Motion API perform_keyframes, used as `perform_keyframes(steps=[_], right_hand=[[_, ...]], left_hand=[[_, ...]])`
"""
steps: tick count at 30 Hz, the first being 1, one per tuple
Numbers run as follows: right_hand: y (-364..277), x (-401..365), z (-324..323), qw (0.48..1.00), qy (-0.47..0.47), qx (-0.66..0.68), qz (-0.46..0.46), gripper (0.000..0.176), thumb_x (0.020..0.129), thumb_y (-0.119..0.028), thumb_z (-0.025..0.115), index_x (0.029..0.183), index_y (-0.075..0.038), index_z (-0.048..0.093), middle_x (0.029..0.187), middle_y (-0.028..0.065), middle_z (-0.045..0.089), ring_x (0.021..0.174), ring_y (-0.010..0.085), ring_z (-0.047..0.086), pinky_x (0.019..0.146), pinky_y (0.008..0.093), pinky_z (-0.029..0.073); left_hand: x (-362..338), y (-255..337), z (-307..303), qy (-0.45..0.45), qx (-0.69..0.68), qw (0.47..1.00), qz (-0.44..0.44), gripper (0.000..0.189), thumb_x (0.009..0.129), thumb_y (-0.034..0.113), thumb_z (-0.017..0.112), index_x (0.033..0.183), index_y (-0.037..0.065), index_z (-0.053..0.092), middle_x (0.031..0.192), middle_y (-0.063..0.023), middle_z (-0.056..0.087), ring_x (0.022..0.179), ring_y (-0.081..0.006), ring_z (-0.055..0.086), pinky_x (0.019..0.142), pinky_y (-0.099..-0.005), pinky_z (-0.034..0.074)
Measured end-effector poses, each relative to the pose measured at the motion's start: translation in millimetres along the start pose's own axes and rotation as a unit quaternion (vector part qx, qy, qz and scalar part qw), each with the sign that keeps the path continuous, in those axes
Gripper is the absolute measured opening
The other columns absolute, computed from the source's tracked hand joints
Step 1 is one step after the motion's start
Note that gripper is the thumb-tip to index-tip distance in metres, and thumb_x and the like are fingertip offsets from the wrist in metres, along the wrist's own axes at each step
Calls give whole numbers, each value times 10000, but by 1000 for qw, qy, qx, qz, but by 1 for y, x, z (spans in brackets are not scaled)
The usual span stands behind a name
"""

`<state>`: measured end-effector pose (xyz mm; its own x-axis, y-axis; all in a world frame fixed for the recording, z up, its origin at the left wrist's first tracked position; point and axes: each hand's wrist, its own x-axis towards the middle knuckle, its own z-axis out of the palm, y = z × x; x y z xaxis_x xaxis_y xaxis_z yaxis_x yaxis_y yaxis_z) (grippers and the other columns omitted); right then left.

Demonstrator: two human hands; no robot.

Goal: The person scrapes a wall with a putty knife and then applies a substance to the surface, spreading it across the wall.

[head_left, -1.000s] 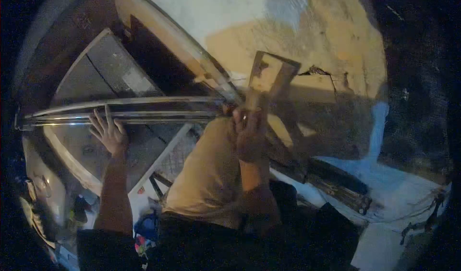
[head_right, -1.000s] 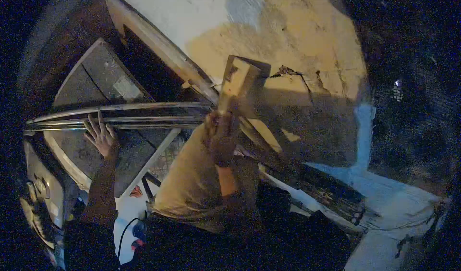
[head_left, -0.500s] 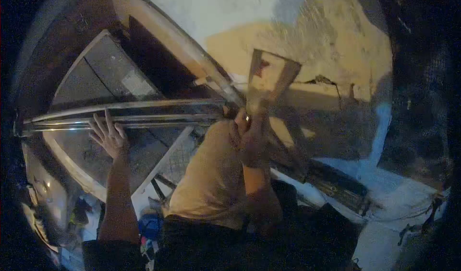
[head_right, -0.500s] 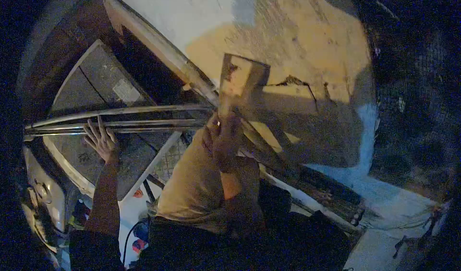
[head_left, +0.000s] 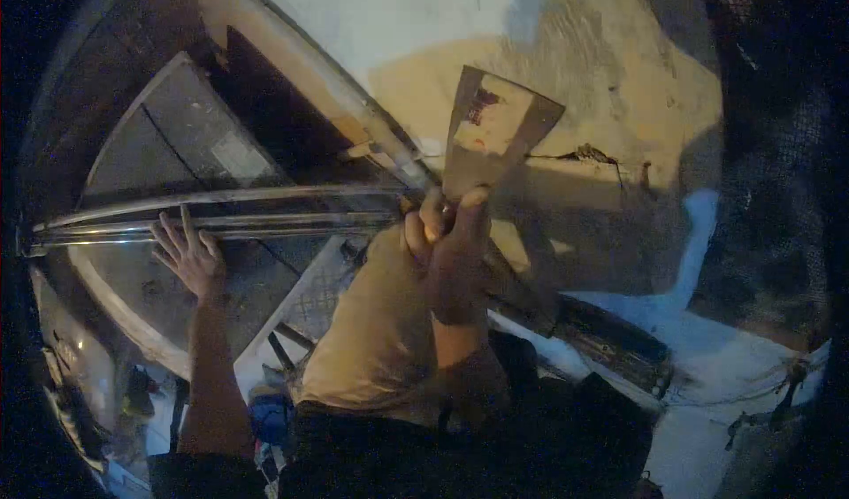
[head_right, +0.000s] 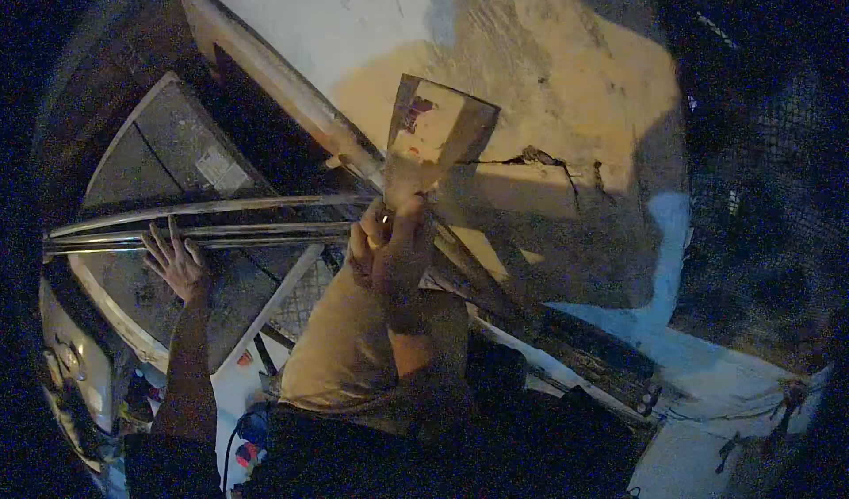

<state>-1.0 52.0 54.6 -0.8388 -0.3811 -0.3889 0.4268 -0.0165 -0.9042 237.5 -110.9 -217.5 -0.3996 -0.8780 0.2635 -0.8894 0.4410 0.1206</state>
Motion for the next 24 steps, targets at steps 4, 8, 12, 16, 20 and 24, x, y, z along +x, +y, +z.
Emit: perform_keyframes(steps=[4,8,12,16,20,24], right_hand=[[4,3,-6,1000,10,2,-23,504,977,-581,318,781,-134,448,560,-14,379,385,97,325,376,260,312],[-9,13,-1,999,-5,-33,17,573,950,-628,336,696,-126,448,520,-20,353,367,103,335,365,252,304],[-4,17,-12,997,-68,27,23,620,929,-666,331,632,-130,424,480,-21,328,329,119,305,315,262,258],[-2,12,-14,997,-61,24,37,624,928,-670,325,627,-131,417,469,-17,323,318,123,295,302,267,249],[2,10,-6,998,-48,40,33,627,926,-673,318,623,-132,410,457,-12,318,307,128,286,290,273,240],[-1,10,-11,996,-54,57,38,631,925,-677,312,618,-134,403,445,-8,314,295,132,277,277,278,231]], left_hand=[[1,-2,1,17,-11,1000,11,518,982,442,228,1476,305,306,1575,-78,156,1447,-345,117,1140,-592,70],[0,2,1,32,-16,999,15,516,986,431,212,1479,301,297,1570,-82,174,1446,-346,122,1143,-584,78],[2,-3,2,22,10,1000,12,517,980,409,246,1480,288,297,1567,-89,186,1448,-345,113,1142,-579,74],[4,4,-5,21,-11,1000,3,526,964,333,335,1485,270,292,1571,-86,180,1451,-346,105,1138,-573,87],[-1,0,0,5,-16,1000,2,532,984,463,203,1483,298,287,1566,-90,186,1450,-341,104,1145,-578,62],[2,1,-2,15,2,1000,12,511,987,405,261,1478,267,305,1562,-99,196,1447,-350,113,1141,-588,63]])
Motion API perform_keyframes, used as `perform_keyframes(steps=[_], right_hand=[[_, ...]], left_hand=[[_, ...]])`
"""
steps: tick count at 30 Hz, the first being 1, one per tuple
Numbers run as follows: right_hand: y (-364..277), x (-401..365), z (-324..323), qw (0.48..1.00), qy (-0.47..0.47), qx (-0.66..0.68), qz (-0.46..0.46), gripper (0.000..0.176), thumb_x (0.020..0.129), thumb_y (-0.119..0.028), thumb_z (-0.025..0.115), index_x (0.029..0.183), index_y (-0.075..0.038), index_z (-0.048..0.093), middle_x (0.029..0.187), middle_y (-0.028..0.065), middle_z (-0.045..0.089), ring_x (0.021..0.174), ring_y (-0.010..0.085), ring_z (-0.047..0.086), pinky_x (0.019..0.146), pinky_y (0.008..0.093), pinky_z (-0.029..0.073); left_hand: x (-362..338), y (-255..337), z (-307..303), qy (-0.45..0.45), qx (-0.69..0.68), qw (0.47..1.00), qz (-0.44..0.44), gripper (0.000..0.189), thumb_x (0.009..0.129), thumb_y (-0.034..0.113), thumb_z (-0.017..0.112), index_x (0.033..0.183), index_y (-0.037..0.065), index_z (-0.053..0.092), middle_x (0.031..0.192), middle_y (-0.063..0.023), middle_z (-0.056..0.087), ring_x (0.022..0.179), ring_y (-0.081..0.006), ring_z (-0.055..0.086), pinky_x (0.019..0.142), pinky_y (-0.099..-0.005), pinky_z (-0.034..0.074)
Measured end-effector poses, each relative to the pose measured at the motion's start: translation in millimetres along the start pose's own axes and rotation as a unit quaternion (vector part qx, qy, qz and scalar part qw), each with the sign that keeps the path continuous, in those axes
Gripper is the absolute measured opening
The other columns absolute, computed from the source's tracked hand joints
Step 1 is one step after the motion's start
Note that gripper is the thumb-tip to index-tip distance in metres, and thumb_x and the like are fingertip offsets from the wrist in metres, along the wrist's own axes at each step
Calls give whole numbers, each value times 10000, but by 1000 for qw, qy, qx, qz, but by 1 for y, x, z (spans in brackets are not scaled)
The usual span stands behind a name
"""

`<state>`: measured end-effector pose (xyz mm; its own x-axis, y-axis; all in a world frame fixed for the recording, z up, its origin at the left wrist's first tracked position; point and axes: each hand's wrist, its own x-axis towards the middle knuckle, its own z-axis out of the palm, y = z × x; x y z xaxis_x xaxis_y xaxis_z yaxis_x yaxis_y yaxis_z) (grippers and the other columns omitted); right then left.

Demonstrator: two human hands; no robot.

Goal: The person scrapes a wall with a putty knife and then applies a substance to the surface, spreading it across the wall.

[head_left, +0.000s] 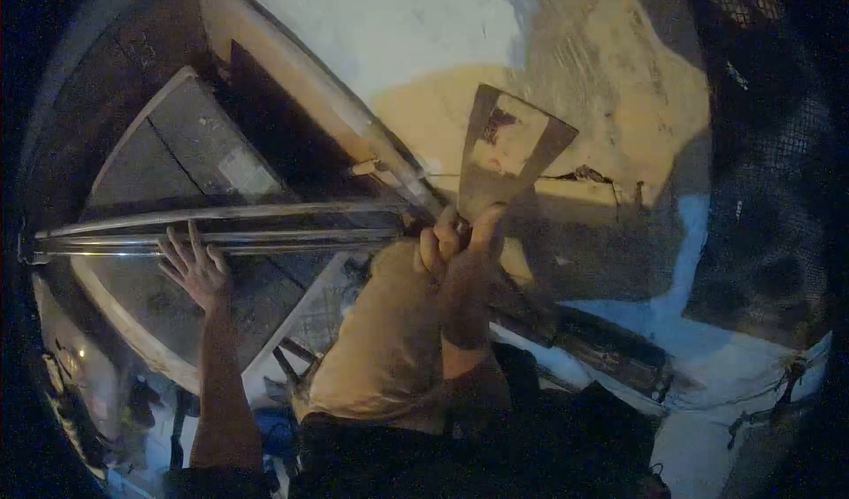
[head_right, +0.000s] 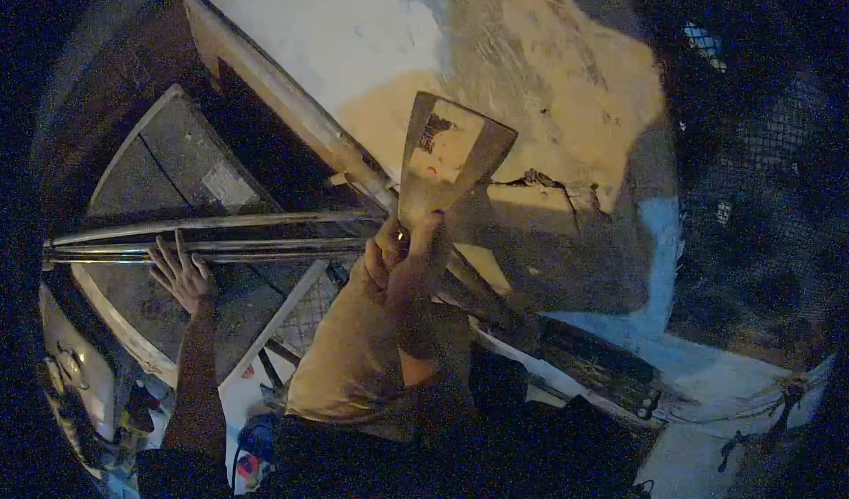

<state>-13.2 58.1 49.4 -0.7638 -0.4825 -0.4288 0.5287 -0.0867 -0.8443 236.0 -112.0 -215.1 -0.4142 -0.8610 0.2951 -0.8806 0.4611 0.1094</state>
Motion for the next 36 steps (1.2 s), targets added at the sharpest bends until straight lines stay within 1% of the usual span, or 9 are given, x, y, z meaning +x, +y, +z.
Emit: perform_keyframes(steps=[3,4,7,10,13,24,30,32,36], right_hand=[[-3,0,12,1000,19,-6,5,633,924,-680,307,615,-135,397,436,-4,310,287,135,270,268,282,224],[-7,-4,18,998,39,-36,21,638,916,-691,311,618,-132,386,417,5,304,275,142,264,256,288,221],[-2,-1,13,998,35,-7,-45,666,895,-726,299,586,-140,374,399,27,308,266,153,258,253,291,226],[-19,-4,29,997,11,-69,-21,598,963,-617,285,633,-139,428,492,-22,334,311,111,296,274,278,274],[-5,2,9,999,-19,24,-25,598,966,-611,283,635,-136,433,492,-21,358,298,112,301,262,276,260],[-13,-9,1,998,47,-25,-29,602,963,-617,285,635,-135,435,485,-22,360,299,111,301,263,272,253],[-6,-9,5,994,85,-31,-57,603,961,-620,285,635,-135,436,482,-23,362,299,110,301,264,270,248],[-8,-2,6,994,80,-37,-64,604,961,-621,286,635,-135,436,481,-23,362,299,110,301,264,269,247],[-12,2,13,995,73,-47,-57,605,960,-623,286,635,-135,437,479,-23,363,299,110,301,265,268,244]], left_hand=[[0,2,-4,-5,-5,1000,-4,520,977,373,289,1489,281,285,1574,-79,174,1451,-345,108,1135,-575,85],[-1,1,-1,17,-25,1000,5,516,980,378,290,1486,280,294,1570,-78,187,1450,-344,115,1131,-581,93],[-1,-2,0,-5,-12,1000,4,506,980,367,298,1477,268,309,1567,-92,182,1447,-347,114,1143,-590,59],[0,0,-1,2,-5,1000,1,513,974,383,282,1478,287,303,1573,-83,164,1450,-336,114,1147,-584,62],[-4,-4,3,-12,0,1000,-1,519,978,408,240,1480,291,299,1569,-83,177,1449,-337,117,1146,-581,67],[4,-1,2,8,-13,1000,0,521,988,438,203,1472,284,320,1564,-86,191,1443,-351,127,1143,-586,66],[-5,-1,-1,-11,-6,1000,1,524,988,444,197,1469,276,324,1566,-79,184,1443,-354,124,1142,-589,74],[1,-1,2,-1,1,1000,-1,520,989,434,204,1469,274,321,1565,-86,182,1443,-354,122,1143,-586,75],[-4,-1,-2,-29,5,1000,-4,524,987,434,204,1474,271,309,1564,-101,179,1443,-358,116,1140,-589,76]])
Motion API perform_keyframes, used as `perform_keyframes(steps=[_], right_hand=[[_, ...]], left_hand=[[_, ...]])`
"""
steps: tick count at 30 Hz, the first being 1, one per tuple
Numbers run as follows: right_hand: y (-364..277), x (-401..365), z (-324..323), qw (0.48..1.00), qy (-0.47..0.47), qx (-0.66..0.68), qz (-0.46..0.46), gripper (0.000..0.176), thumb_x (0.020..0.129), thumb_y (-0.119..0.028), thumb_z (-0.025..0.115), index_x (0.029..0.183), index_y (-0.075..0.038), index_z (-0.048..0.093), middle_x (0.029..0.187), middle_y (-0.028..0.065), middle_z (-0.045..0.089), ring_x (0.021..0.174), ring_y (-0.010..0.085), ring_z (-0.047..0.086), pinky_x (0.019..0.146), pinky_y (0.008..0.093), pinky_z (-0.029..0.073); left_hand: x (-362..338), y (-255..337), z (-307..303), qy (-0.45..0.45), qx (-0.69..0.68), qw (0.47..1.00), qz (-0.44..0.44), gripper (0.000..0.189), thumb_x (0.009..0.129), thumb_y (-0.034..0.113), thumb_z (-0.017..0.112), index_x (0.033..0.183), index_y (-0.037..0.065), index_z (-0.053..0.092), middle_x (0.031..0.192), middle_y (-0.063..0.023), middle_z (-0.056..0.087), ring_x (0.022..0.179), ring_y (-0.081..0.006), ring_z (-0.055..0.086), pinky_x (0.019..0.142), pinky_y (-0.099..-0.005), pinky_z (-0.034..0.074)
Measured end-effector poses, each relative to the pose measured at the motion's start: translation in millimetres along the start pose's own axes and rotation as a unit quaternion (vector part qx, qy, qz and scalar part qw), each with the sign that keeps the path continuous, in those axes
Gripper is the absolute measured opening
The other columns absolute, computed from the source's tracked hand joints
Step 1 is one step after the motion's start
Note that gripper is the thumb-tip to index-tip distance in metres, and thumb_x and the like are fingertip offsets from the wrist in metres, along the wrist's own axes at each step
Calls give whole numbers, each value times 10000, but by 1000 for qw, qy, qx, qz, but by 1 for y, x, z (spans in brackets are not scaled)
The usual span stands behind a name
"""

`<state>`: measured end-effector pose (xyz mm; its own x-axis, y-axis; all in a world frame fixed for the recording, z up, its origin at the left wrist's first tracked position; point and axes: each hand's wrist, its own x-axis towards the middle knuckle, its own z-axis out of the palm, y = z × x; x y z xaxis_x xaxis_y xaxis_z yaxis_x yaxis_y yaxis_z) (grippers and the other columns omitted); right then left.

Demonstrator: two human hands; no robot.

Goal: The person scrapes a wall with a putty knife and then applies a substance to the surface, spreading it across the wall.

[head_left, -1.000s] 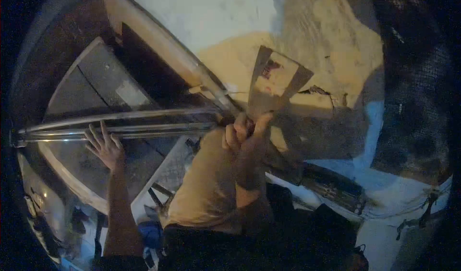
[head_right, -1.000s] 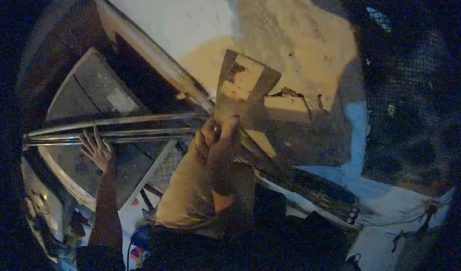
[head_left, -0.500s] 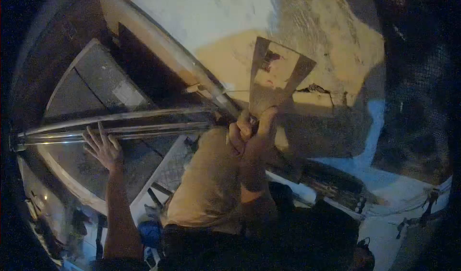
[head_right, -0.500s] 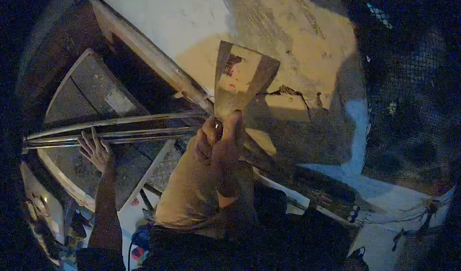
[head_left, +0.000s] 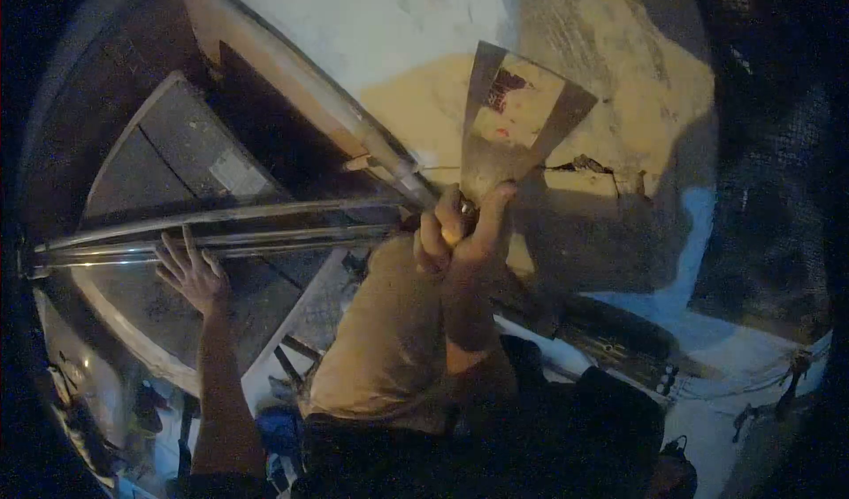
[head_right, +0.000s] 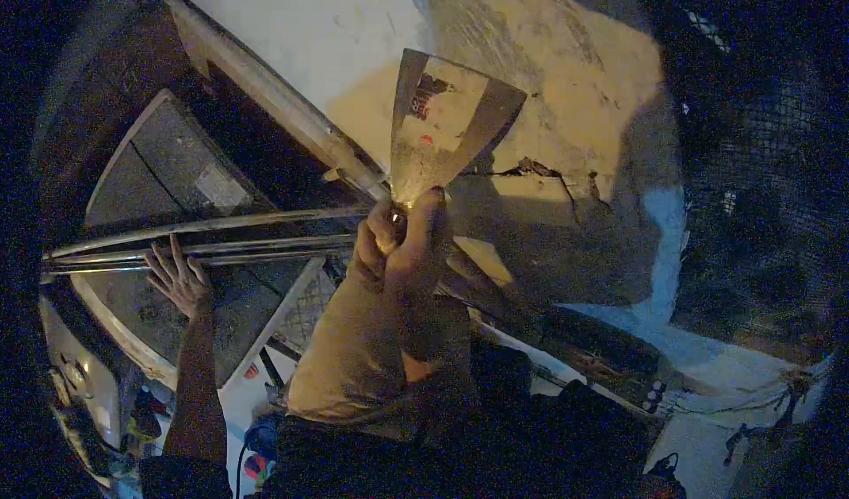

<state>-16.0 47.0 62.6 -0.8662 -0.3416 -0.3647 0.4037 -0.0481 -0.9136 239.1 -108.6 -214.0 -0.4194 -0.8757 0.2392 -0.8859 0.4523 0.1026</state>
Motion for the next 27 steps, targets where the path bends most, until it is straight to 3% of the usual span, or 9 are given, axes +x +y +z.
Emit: perform_keyframes(steps=[6,9,17,27], right_hand=[[-2,-1,-2,1000,14,-5,-7,607,958,-626,287,634,-135,437,475,-24,364,299,109,301,266,266,240],[3,5,5,999,31,-11,-25,608,957,-627,287,634,-135,438,473,-24,365,299,109,301,266,265,237],[-3,3,16,999,26,-30,-29,621,947,-647,283,622,-138,427,447,-31,323,298,110,282,267,262,209],[2,-3,1,999,23,-49,3,648,920,-680,315,684,-91,443,445,9,316,283,154,286,247,296,245]], left_hand=[[2,1,3,41,-29,999,8,525,981,427,236,1476,267,306,1564,-97,186,1444,-359,117,1139,-591,85],[2,-1,2,7,-10,1000,-4,531,981,447,210,1468,270,326,1559,-95,204,1443,-356,126,1139,-591,86],[3,1,3,19,-24,1000,-3,534,986,457,188,1466,273,334,1556,-97,212,1442,-361,131,1134,-598,85],[0,-1,7,19,-14,1000,2,512,980,409,251,1471,281,323,1566,-91,180,1446,-357,112,1141,-587,90]])
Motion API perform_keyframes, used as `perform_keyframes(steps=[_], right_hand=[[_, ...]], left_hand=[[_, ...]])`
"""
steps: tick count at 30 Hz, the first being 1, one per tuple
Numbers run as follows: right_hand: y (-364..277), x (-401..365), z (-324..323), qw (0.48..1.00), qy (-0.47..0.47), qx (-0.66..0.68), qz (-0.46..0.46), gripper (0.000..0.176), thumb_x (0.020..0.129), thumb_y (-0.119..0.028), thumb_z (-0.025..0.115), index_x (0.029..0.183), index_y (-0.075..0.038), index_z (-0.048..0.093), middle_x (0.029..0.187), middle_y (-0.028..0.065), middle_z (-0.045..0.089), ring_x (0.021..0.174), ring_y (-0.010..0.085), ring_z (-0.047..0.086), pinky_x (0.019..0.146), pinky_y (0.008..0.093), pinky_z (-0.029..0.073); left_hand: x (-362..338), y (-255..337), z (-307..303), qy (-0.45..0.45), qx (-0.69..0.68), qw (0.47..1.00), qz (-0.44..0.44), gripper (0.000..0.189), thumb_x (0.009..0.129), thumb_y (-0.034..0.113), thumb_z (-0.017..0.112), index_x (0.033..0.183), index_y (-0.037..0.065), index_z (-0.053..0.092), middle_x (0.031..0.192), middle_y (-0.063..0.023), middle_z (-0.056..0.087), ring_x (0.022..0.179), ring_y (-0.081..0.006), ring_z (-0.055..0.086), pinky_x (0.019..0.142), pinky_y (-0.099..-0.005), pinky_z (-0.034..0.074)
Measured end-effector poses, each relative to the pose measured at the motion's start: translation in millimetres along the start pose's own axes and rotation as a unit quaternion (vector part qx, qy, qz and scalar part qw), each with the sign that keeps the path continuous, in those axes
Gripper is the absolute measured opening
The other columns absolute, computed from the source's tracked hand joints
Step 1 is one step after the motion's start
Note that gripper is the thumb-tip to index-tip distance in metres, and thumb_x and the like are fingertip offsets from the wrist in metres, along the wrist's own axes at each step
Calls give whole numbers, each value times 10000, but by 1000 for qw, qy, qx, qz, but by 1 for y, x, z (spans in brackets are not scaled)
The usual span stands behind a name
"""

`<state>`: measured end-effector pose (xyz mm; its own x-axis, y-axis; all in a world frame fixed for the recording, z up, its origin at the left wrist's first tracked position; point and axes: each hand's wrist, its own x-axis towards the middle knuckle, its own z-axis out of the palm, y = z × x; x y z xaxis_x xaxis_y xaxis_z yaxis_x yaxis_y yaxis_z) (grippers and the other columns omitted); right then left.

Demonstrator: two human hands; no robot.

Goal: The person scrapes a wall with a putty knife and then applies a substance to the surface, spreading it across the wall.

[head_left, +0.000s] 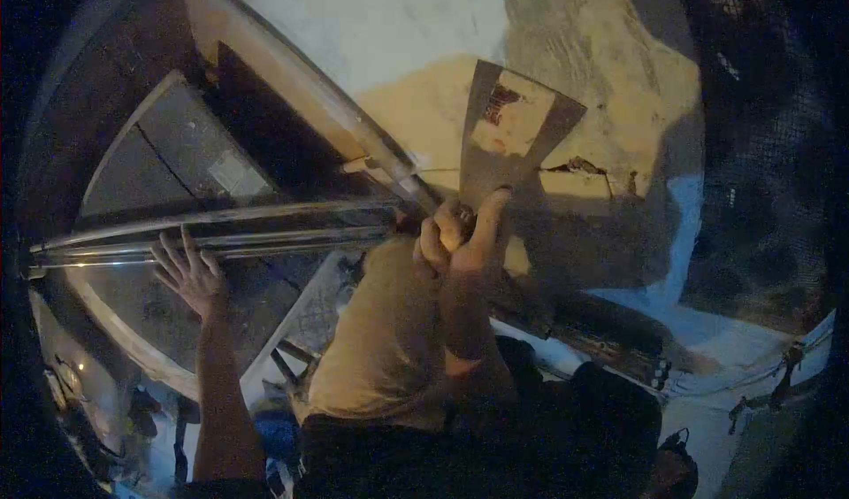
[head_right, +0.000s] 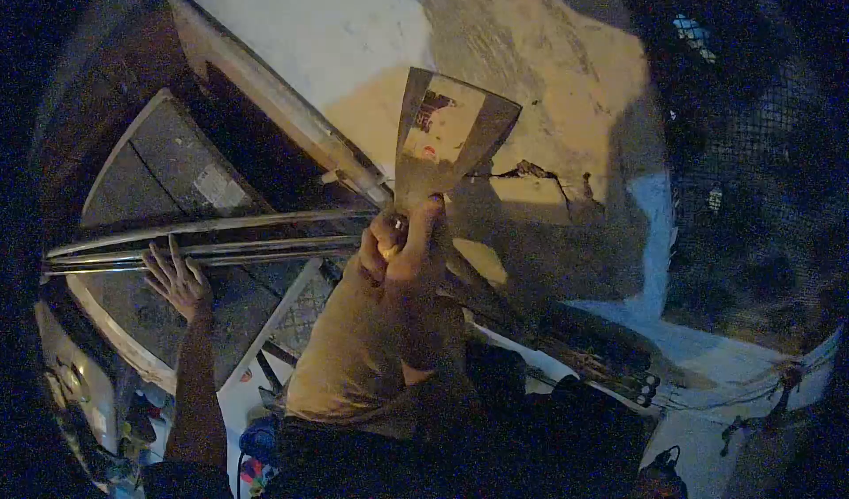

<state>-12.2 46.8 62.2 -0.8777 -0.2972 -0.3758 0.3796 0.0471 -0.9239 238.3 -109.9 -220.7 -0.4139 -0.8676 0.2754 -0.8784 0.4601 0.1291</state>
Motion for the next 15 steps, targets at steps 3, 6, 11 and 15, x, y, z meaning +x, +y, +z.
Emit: perform_keyframes(steps=[3,6,11,15], right_hand=[[8,7,-21,998,-28,47,14,617,936,-651,325,711,-89,444,446,4,309,277,150,272,248,298,247],[4,11,-9,1000,-15,14,18,587,949,-605,364,672,-93,434,441,12,309,260,159,273,250,310,252],[10,13,-21,995,-85,58,-15,599,949,-606,346,675,-82,442,472,30,359,295,170,336,281,312,262],[-20,-3,4,999,-23,-16,21,618,957,-622,301,765,-65,488,510,23,403,311,151,328,294,275,236]], left_hand=[[0,-3,8,15,2,1000,-5,512,982,416,255,1474,290,312,1567,-93,179,1449,-341,110,1144,-582,87],[-2,0,0,-4,12,1000,-8,513,982,421,251,1475,290,310,1564,-93,187,1447,-340,122,1143,-583,86],[-1,-2,-3,2,24,1000,13,525,989,446,229,1475,265,314,1563,-97,192,1448,-346,113,1145,-579,75],[2,5,-10,-4,-13,1000,-1,525,989,442,229,1476,263,311,1569,-95,169,1453,-334,92,1149,-569,50]])
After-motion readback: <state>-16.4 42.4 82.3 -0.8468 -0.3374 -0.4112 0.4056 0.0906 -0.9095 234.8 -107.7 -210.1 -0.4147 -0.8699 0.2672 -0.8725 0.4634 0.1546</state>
